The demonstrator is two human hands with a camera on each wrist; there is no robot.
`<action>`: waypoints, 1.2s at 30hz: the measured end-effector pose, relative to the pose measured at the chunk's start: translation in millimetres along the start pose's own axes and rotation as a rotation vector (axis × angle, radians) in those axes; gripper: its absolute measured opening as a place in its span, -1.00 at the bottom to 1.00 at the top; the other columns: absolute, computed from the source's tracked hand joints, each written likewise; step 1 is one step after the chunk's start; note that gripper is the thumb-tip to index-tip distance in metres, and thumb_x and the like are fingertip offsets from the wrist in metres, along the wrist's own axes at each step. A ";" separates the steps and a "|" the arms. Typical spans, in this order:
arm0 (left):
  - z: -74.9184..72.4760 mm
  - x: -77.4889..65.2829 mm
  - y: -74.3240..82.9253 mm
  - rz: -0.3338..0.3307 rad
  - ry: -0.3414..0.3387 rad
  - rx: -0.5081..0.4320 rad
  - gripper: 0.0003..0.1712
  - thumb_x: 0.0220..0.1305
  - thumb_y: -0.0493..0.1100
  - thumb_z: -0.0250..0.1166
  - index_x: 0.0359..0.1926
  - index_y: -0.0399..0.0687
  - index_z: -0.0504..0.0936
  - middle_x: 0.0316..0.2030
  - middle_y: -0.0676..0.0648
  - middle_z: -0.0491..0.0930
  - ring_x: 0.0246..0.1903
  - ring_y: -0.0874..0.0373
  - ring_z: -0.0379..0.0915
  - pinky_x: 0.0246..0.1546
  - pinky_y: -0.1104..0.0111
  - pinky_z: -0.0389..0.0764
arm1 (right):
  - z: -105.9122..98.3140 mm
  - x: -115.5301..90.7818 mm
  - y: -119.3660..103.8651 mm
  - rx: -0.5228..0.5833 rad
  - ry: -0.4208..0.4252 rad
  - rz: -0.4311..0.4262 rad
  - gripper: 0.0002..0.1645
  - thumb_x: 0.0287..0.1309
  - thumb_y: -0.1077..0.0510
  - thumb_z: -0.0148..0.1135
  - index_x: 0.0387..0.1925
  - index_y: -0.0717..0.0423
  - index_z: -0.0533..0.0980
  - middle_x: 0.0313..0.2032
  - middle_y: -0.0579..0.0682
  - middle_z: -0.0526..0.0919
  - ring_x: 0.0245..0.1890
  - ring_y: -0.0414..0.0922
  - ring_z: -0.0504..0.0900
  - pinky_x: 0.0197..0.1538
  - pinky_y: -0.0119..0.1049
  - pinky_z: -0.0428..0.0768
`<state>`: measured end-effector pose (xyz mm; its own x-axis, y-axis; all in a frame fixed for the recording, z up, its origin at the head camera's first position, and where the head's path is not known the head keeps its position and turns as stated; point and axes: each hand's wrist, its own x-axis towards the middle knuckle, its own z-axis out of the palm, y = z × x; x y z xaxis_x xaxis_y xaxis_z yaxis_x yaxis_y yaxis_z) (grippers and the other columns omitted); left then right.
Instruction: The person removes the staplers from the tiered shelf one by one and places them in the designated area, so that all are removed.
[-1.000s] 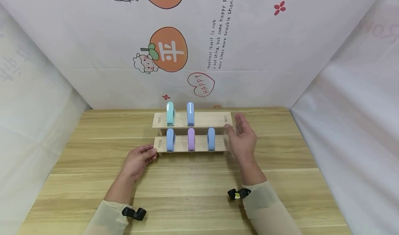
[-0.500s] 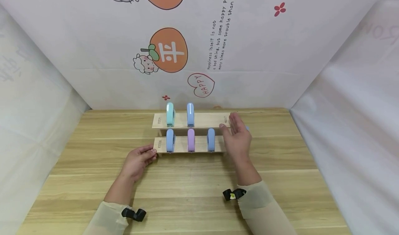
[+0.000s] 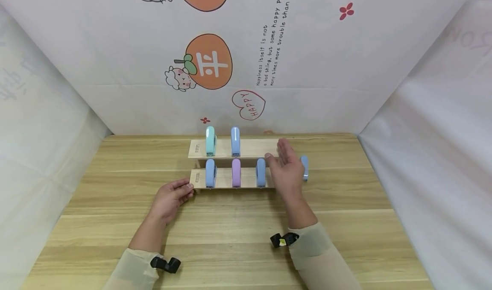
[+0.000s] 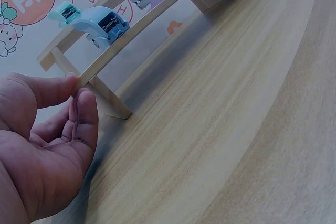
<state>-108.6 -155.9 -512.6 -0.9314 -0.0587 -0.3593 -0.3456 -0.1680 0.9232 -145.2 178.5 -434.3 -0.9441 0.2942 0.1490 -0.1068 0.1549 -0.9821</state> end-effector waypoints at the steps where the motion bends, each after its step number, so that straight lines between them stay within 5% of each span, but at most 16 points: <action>1: 0.0 0.1 0.0 -0.001 -0.001 0.000 -0.53 0.38 -0.36 0.36 0.24 -0.47 0.53 0.00 -0.27 0.65 -0.12 0.09 0.66 -0.05 0.37 0.79 | 1.4 -0.2 -0.1 0.003 -0.001 0.007 -0.21 0.26 0.21 0.45 0.47 0.13 0.37 0.38 0.06 0.52 0.37 -0.06 0.50 0.45 -0.23 0.47; 13: -0.4 -1.5 1.0 -0.011 0.004 -0.001 -0.56 0.39 -0.36 0.35 0.23 -0.43 0.55 0.02 -0.26 0.65 -0.08 0.03 0.66 -0.04 0.35 0.79 | 16.3 -2.8 -2.7 -0.024 -0.027 0.037 -0.18 0.24 0.16 0.49 0.48 0.08 0.37 0.39 -0.03 0.51 0.38 -0.15 0.48 0.45 -0.22 0.49; 36: -0.9 -0.1 0.9 0.000 -0.012 -0.011 -0.51 0.38 -0.35 0.36 0.25 -0.49 0.52 0.02 -0.26 0.64 -0.09 0.07 0.66 -0.04 0.39 0.78 | 40.5 -2.5 -11.0 -0.046 -0.074 -0.045 -0.19 0.24 0.15 0.49 0.48 -0.04 0.39 0.40 -0.04 0.49 0.39 -0.18 0.46 0.46 -0.28 0.45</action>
<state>-108.7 -156.9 -511.8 -0.9329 -0.0465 -0.3572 -0.3441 -0.1786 0.9218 -154.3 137.9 -428.5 -0.9592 0.2160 0.1825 -0.1369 0.2100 -0.9681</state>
